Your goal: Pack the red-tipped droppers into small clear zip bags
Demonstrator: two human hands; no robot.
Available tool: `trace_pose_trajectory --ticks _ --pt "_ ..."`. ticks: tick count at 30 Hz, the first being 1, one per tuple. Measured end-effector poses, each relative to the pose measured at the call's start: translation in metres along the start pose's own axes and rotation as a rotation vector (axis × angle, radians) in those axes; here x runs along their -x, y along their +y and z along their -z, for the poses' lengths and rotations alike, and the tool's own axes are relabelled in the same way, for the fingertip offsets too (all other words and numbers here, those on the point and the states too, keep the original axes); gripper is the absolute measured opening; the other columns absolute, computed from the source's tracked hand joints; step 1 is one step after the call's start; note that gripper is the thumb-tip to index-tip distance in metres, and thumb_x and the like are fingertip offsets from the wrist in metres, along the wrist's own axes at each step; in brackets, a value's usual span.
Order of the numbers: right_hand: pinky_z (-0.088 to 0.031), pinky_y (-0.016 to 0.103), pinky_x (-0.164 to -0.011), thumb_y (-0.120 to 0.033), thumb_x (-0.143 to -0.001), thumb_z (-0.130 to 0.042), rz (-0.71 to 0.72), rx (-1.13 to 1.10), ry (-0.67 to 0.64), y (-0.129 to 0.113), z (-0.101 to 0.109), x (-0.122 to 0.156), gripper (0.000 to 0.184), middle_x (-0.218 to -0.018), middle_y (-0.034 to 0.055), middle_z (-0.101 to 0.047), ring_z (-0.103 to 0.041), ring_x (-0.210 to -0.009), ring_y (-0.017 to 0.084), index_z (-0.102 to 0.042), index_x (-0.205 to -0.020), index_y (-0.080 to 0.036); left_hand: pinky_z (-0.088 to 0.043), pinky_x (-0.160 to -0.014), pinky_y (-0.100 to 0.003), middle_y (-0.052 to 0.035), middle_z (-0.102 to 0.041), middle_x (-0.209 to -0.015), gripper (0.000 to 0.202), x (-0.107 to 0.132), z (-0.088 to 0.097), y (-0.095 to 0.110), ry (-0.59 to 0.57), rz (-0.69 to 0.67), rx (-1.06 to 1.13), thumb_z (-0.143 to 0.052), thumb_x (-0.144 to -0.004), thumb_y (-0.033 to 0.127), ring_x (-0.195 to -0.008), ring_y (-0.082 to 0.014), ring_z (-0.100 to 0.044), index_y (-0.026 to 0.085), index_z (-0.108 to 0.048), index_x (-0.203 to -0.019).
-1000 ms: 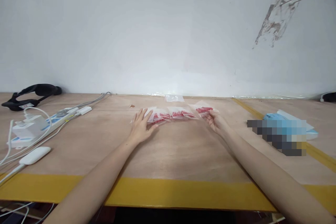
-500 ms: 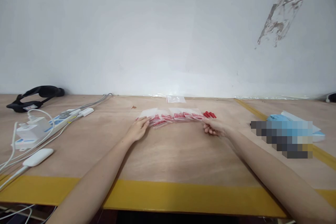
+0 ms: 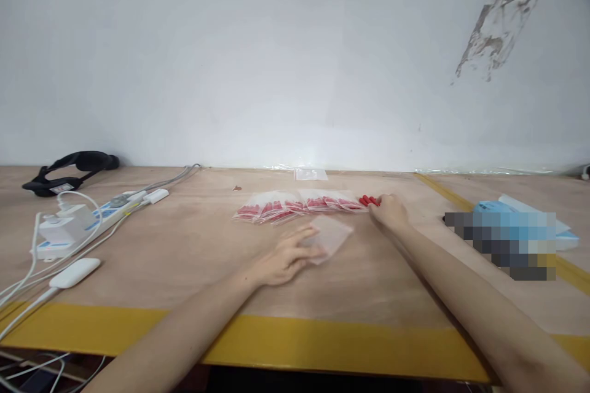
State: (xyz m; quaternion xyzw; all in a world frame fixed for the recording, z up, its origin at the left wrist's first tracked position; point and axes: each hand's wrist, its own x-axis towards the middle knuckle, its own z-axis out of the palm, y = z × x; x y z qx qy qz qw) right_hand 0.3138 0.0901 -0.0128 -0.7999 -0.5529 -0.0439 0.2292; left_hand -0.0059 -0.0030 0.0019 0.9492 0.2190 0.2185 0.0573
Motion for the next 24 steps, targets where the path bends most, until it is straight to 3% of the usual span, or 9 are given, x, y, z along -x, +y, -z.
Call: trace_pose_trajectory --ticks 3,6,10,14,17,21,24 --pt "-0.043 0.033 -0.066 -0.041 -0.074 -0.047 -0.071 0.050 -0.041 -0.003 -0.002 -0.004 0.037 -0.101 0.0169 -0.058 -0.058 -0.088 0.027 -0.064 -0.093 -0.014 -0.026 -0.101 -0.043 0.0001 -0.031 -0.139 0.031 0.000 -0.003 0.008 -0.159 -0.024 0.052 -0.047 -0.085 0.037 -0.124 -0.0247 -0.033 0.035 -0.053 -0.116" --pt "-0.044 0.034 -0.065 -0.039 -0.075 -0.046 -0.105 0.065 -0.067 -0.003 -0.006 -0.007 0.036 -0.099 0.0172 -0.060 -0.058 -0.088 0.028 -0.065 -0.093 -0.014 -0.026 -0.101 -0.043 -0.0021 -0.035 -0.137 0.036 -0.001 -0.001 0.009 -0.229 -0.014 0.133 -0.049 -0.083 0.043 -0.122 -0.0253 -0.035 0.033 -0.052 -0.117" --pt "-0.044 0.034 -0.066 -0.034 -0.075 -0.046 -0.110 0.071 -0.064 -0.002 -0.009 -0.009 0.033 -0.098 0.0187 -0.061 -0.059 -0.089 0.028 -0.065 -0.092 -0.014 -0.028 -0.101 -0.037 -0.0056 -0.045 -0.130 0.033 -0.001 -0.004 0.004 -0.197 0.001 0.245 -0.040 -0.088 0.038 -0.121 -0.0213 -0.038 0.025 -0.057 -0.114" --pt "-0.043 0.036 -0.067 -0.035 -0.076 -0.045 -0.120 0.063 -0.050 -0.002 -0.005 -0.007 0.033 -0.094 0.0203 -0.062 -0.059 -0.089 0.029 -0.064 -0.090 -0.012 -0.030 -0.100 -0.035 -0.0085 -0.050 -0.124 0.045 -0.001 -0.009 0.001 -0.103 0.010 0.231 -0.054 -0.080 0.039 -0.116 -0.0212 -0.043 0.021 -0.050 -0.121" --pt "-0.042 0.033 -0.065 -0.036 -0.078 -0.043 -0.090 -0.076 0.018 -0.002 0.006 -0.004 0.031 -0.088 0.0178 -0.063 -0.060 -0.083 0.026 -0.062 -0.087 -0.013 -0.033 -0.097 -0.037 -0.0082 -0.048 -0.123 0.048 0.000 -0.006 -0.001 -0.086 0.072 0.179 -0.058 -0.077 0.041 -0.113 -0.0229 -0.044 0.023 -0.049 -0.121" --pt "-0.041 0.028 -0.064 -0.036 -0.079 -0.044 0.081 -0.399 0.174 -0.006 0.021 0.006 0.025 -0.080 0.0110 -0.063 -0.058 -0.075 0.019 -0.056 -0.080 -0.015 -0.036 -0.094 -0.035 -0.0076 -0.051 -0.120 0.047 0.000 0.001 -0.006 -0.136 0.106 0.187 -0.059 -0.077 0.042 -0.110 -0.0225 -0.048 0.024 -0.051 -0.119" --pt "-0.042 0.026 -0.060 -0.040 -0.075 -0.050 0.132 -0.676 0.192 -0.011 0.026 0.021 0.029 -0.071 0.0046 -0.059 -0.056 -0.065 0.015 -0.050 -0.089 -0.015 -0.036 -0.095 -0.033 -0.0073 -0.051 -0.122 0.045 0.001 0.004 -0.010 -0.179 0.109 0.221 -0.056 -0.080 0.040 -0.111 -0.0206 -0.048 0.023 -0.049 -0.121"
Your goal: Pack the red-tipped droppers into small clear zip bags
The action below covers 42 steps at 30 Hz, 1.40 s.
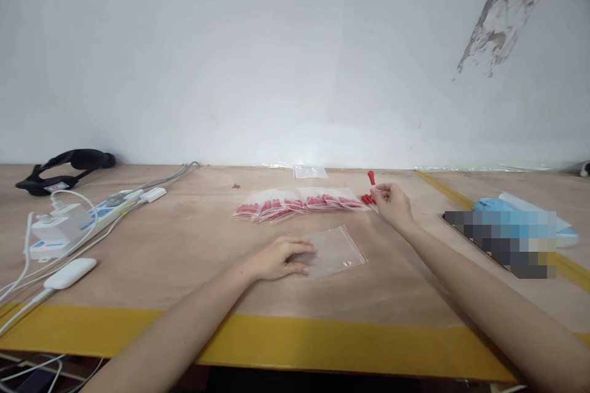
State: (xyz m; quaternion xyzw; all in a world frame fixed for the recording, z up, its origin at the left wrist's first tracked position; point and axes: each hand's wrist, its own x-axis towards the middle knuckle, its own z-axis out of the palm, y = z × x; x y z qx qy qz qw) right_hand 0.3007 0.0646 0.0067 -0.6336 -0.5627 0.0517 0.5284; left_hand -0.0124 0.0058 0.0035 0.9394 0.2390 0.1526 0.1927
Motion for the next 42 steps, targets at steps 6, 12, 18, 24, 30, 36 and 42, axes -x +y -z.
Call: trace_pose_trajectory --ticks 6,12,18,24,30,36,42 --pt "-0.042 0.022 -0.043 -0.029 -0.067 -0.058 -0.212 -0.434 -0.118 -0.001 -0.009 0.037 0.073 -0.063 -0.0080 -0.048 -0.051 -0.045 0.010 -0.014 -0.124 -0.020 -0.029 -0.102 -0.035 -0.0061 -0.045 -0.130 0.036 0.002 -0.005 -0.003 0.043 0.025 -0.010 -0.044 -0.087 0.036 -0.121 -0.0190 -0.039 0.024 -0.050 -0.121" --pt "-0.047 0.024 -0.040 -0.018 -0.062 -0.059 -0.425 -0.517 -0.215 -0.001 -0.017 0.060 0.075 -0.061 -0.0086 -0.045 -0.054 -0.043 0.012 -0.015 -0.123 -0.025 -0.028 -0.101 -0.038 -0.0075 -0.039 -0.133 0.046 0.001 -0.015 -0.003 0.064 0.085 -0.051 -0.050 -0.081 0.045 -0.123 -0.0231 -0.034 0.024 -0.048 -0.122" --pt "-0.046 0.023 -0.041 -0.029 -0.064 -0.061 -0.330 -0.532 -0.335 -0.012 -0.017 0.070 0.073 -0.050 -0.0097 -0.047 -0.053 -0.042 0.012 -0.018 -0.123 -0.021 -0.029 -0.101 -0.040 -0.0077 -0.039 -0.133 0.046 0.001 -0.014 -0.002 0.057 0.091 -0.027 -0.051 -0.081 0.045 -0.122 -0.0236 -0.035 0.024 -0.048 -0.123" --pt "-0.041 0.020 -0.038 -0.036 -0.065 -0.059 -0.329 -0.557 -0.357 -0.008 -0.015 0.069 0.067 -0.051 -0.0093 -0.052 -0.049 -0.039 0.009 -0.023 -0.121 -0.022 -0.029 -0.101 -0.039 -0.0078 -0.039 -0.133 0.047 0.001 -0.014 -0.002 0.055 0.088 -0.022 -0.051 -0.081 0.045 -0.122 -0.0234 -0.036 0.024 -0.048 -0.122" --pt "-0.042 0.019 -0.037 -0.032 -0.067 -0.057 -0.402 -0.580 -0.257 -0.003 -0.012 0.061 0.055 -0.057 -0.0078 -0.053 -0.050 -0.041 0.009 -0.027 -0.113 -0.024 -0.029 -0.100 -0.039 -0.0074 -0.039 -0.133 0.046 0.001 -0.014 -0.004 0.049 0.089 -0.013 -0.051 -0.081 0.045 -0.122 -0.0232 -0.036 0.025 -0.048 -0.122" --pt "-0.043 0.019 -0.038 -0.028 -0.070 -0.055 -0.433 -0.623 -0.244 -0.011 -0.011 0.063 0.046 -0.059 -0.0078 -0.054 -0.051 -0.041 0.008 -0.028 -0.107 -0.025 -0.029 -0.101 -0.038 -0.0075 -0.038 -0.133 0.046 0.001 -0.014 -0.004 0.042 0.095 -0.018 -0.051 -0.081 0.045 -0.122 -0.0226 -0.036 0.025 -0.048 -0.122" --pt "-0.052 0.027 -0.051 -0.030 -0.076 -0.052 -0.543 -0.750 -0.378 -0.013 -0.013 0.066 0.024 -0.057 -0.0047 -0.057 -0.060 -0.050 0.013 -0.033 -0.091 -0.024 -0.029 -0.101 -0.038 -0.0076 -0.038 -0.133 0.049 0.001 -0.013 -0.003 0.047 0.087 -0.019 -0.051 -0.081 0.045 -0.122 -0.0226 -0.036 0.024 -0.045 -0.125"
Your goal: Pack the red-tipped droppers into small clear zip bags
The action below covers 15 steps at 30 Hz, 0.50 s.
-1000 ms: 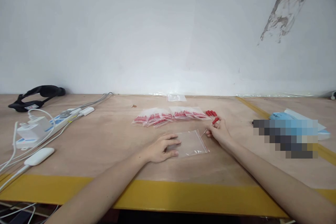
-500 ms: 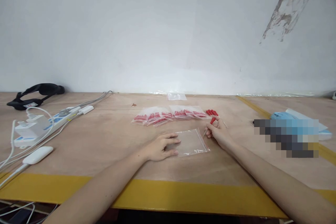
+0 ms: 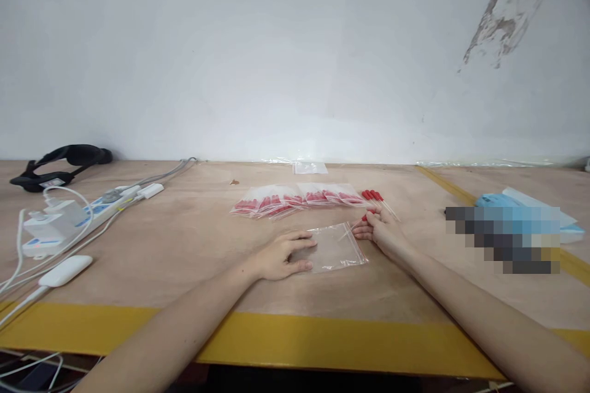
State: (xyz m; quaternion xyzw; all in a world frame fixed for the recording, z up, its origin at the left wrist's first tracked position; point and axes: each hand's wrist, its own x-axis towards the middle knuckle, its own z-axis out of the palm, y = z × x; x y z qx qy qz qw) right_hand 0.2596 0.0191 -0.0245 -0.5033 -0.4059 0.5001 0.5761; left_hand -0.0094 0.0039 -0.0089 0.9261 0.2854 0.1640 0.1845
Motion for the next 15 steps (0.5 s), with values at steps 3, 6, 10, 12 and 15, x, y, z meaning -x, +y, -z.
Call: trace_pose_trajectory --ticks 3,6,10,12,15 --pt "-0.052 0.030 -0.059 -0.033 -0.072 -0.060 -0.037 0.049 -0.143 -0.004 0.010 -0.001 0.024 -0.065 0.0005 -0.062 -0.062 -0.058 0.014 -0.041 -0.082 -0.022 -0.029 -0.101 -0.039 -0.0073 -0.039 -0.133 0.053 0.000 0.000 0.000 0.023 -0.012 -0.007 -0.051 -0.081 0.045 -0.122 -0.0224 -0.036 0.025 -0.039 -0.129" --pt "-0.049 0.026 -0.058 -0.035 -0.062 -0.069 -0.009 0.281 -0.331 -0.014 0.025 -0.001 0.030 -0.069 0.0011 -0.062 -0.059 -0.059 0.011 -0.050 -0.077 -0.018 -0.029 -0.101 -0.040 -0.0072 -0.039 -0.133 0.055 0.000 0.000 0.000 0.043 -0.022 -0.002 -0.052 -0.081 0.045 -0.122 -0.0229 -0.036 0.025 -0.036 -0.130" --pt "-0.040 0.021 -0.051 -0.040 -0.058 -0.071 0.059 0.521 -0.536 -0.022 0.032 0.001 0.033 -0.064 -0.0031 -0.057 -0.051 -0.057 0.008 -0.055 -0.075 -0.015 -0.029 -0.101 -0.040 -0.0073 -0.039 -0.134 0.055 -0.001 0.000 0.000 0.035 -0.022 -0.003 -0.051 -0.081 0.045 -0.122 -0.0229 -0.036 0.025 -0.036 -0.130" --pt "-0.036 0.019 -0.048 -0.040 -0.058 -0.070 0.105 0.550 -0.549 -0.020 0.027 0.003 0.032 -0.059 -0.0044 -0.054 -0.047 -0.054 0.007 -0.057 -0.073 -0.015 -0.029 -0.101 -0.040 -0.0076 -0.038 -0.134 0.055 -0.001 0.000 0.000 0.029 -0.015 -0.012 -0.050 -0.082 0.045 -0.122 -0.0229 -0.036 0.024 -0.036 -0.130" --pt "-0.028 0.018 -0.042 -0.044 -0.058 -0.069 0.184 0.604 -0.507 -0.014 0.014 0.006 0.031 -0.048 -0.0070 -0.043 -0.036 -0.046 0.006 -0.061 -0.070 -0.016 -0.029 -0.101 -0.039 -0.0076 -0.038 -0.134 0.054 -0.001 0.001 0.001 0.031 -0.010 -0.014 -0.050 -0.082 0.045 -0.122 -0.0228 -0.036 0.024 -0.037 -0.130"
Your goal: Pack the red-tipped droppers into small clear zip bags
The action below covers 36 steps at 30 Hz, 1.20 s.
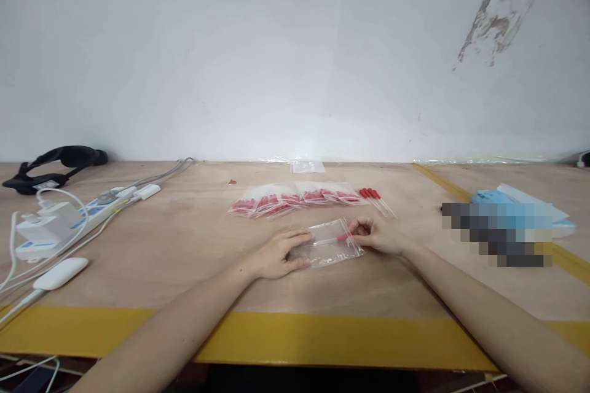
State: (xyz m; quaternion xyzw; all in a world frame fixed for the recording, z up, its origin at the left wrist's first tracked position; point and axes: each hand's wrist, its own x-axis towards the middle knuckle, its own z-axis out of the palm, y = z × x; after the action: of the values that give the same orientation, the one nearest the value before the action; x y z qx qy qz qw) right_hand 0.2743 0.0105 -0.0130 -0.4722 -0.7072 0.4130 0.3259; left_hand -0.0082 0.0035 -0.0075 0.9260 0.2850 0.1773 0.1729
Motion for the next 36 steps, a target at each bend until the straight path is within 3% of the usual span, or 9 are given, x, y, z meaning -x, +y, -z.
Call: trace_pose_trajectory --ticks 2,6,12,14,18,20,24,31,36 --pt "-0.028 0.018 -0.043 -0.046 -0.060 -0.067 0.030 0.047 0.003 -0.001 -0.009 -0.002 0.030 -0.048 -0.0057 -0.045 -0.036 -0.046 0.006 -0.066 -0.071 -0.017 -0.029 -0.101 -0.039 -0.0072 -0.039 -0.133 0.053 0.000 0.000 0.000 0.008 -0.003 0.006 -0.050 -0.082 0.045 -0.122 -0.0227 -0.036 0.024 -0.038 -0.129" --pt "-0.041 0.022 -0.056 -0.047 -0.061 -0.065 0.101 0.011 -0.094 -0.002 -0.018 -0.003 0.031 -0.066 0.0002 -0.060 -0.052 -0.066 0.012 -0.070 -0.074 -0.019 -0.029 -0.101 -0.040 -0.0072 -0.040 -0.133 0.053 -0.001 -0.001 -0.001 0.008 -0.005 0.008 -0.051 -0.081 0.045 -0.122 -0.0234 -0.036 0.024 -0.039 -0.129" --pt "-0.044 0.028 -0.077 -0.044 -0.068 -0.059 0.096 0.028 -0.304 -0.007 0.000 0.001 0.032 -0.095 0.0033 -0.064 -0.056 -0.087 0.017 -0.068 -0.089 -0.021 -0.030 -0.101 -0.038 -0.0072 -0.041 -0.132 0.052 -0.001 0.001 -0.003 0.009 -0.032 0.017 -0.050 -0.082 0.043 -0.122 -0.0219 -0.037 0.023 -0.039 -0.129" --pt "-0.044 0.029 -0.076 -0.042 -0.069 -0.058 0.040 0.084 -0.168 0.000 0.015 -0.001 0.033 -0.093 0.0040 -0.065 -0.057 -0.085 0.017 -0.067 -0.092 -0.020 -0.029 -0.102 -0.039 -0.0062 -0.042 -0.131 0.045 -0.001 0.002 -0.003 0.022 -0.041 0.011 -0.047 -0.085 0.040 -0.123 -0.0215 -0.035 0.024 -0.043 -0.126" --pt "-0.043 0.030 -0.067 -0.034 -0.069 -0.056 -0.124 0.471 0.551 0.026 0.046 -0.013 0.026 -0.079 0.0070 -0.064 -0.057 -0.074 0.019 -0.065 -0.083 -0.015 -0.025 -0.103 -0.041 -0.0042 -0.050 -0.125 0.032 -0.003 0.003 -0.004 0.114 -0.028 -0.009 -0.043 -0.088 0.035 -0.123 -0.0203 -0.036 0.024 -0.054 -0.115" --pt "-0.042 0.030 -0.069 -0.032 -0.069 -0.054 -0.176 0.714 0.681 0.038 0.055 -0.021 0.025 -0.085 0.0084 -0.063 -0.057 -0.077 0.020 -0.064 -0.084 -0.016 -0.031 -0.100 -0.037 -0.0054 -0.052 -0.122 0.032 -0.004 0.002 -0.006 0.123 -0.028 0.014 -0.046 -0.086 0.036 -0.118 -0.0194 -0.042 0.022 -0.056 -0.114" --pt "-0.040 0.032 -0.070 -0.036 -0.072 -0.048 -0.290 0.930 0.653 0.041 0.055 -0.031 0.025 -0.089 0.0095 -0.062 -0.057 -0.083 0.023 -0.065 -0.081 -0.019 -0.038 -0.094 -0.032 -0.0067 -0.053 -0.121 0.035 -0.003 0.001 -0.006 0.069 -0.032 0.057 -0.048 -0.084 0.038 -0.111 -0.0188 -0.049 0.021 -0.056 -0.114" --pt "-0.040 0.033 -0.065 -0.036 -0.064 -0.054 -0.607 0.912 0.432 0.017 0.059 -0.024 0.023 -0.082 0.0105 -0.064 -0.059 -0.080 0.026 -0.064 -0.075 -0.018 -0.037 -0.096 -0.032 -0.0067 -0.053 -0.121 0.036 -0.004 0.002 -0.006 0.045 -0.024 0.056 -0.048 -0.085 0.038 -0.112 -0.0181 -0.048 0.020 -0.055 -0.115" --pt "-0.041 0.028 -0.064 -0.042 -0.068 -0.054 -0.464 0.808 0.528 0.025 0.056 -0.027 0.037 -0.093 0.0118 -0.063 -0.059 -0.084 0.023 -0.057 -0.094 -0.016 -0.033 -0.099 -0.032 -0.0060 -0.051 -0.124 0.036 -0.004 0.004 -0.007 0.005 -0.016 0.051 -0.044 -0.087 0.038 -0.115 -0.0176 -0.046 0.021 -0.054 -0.117"
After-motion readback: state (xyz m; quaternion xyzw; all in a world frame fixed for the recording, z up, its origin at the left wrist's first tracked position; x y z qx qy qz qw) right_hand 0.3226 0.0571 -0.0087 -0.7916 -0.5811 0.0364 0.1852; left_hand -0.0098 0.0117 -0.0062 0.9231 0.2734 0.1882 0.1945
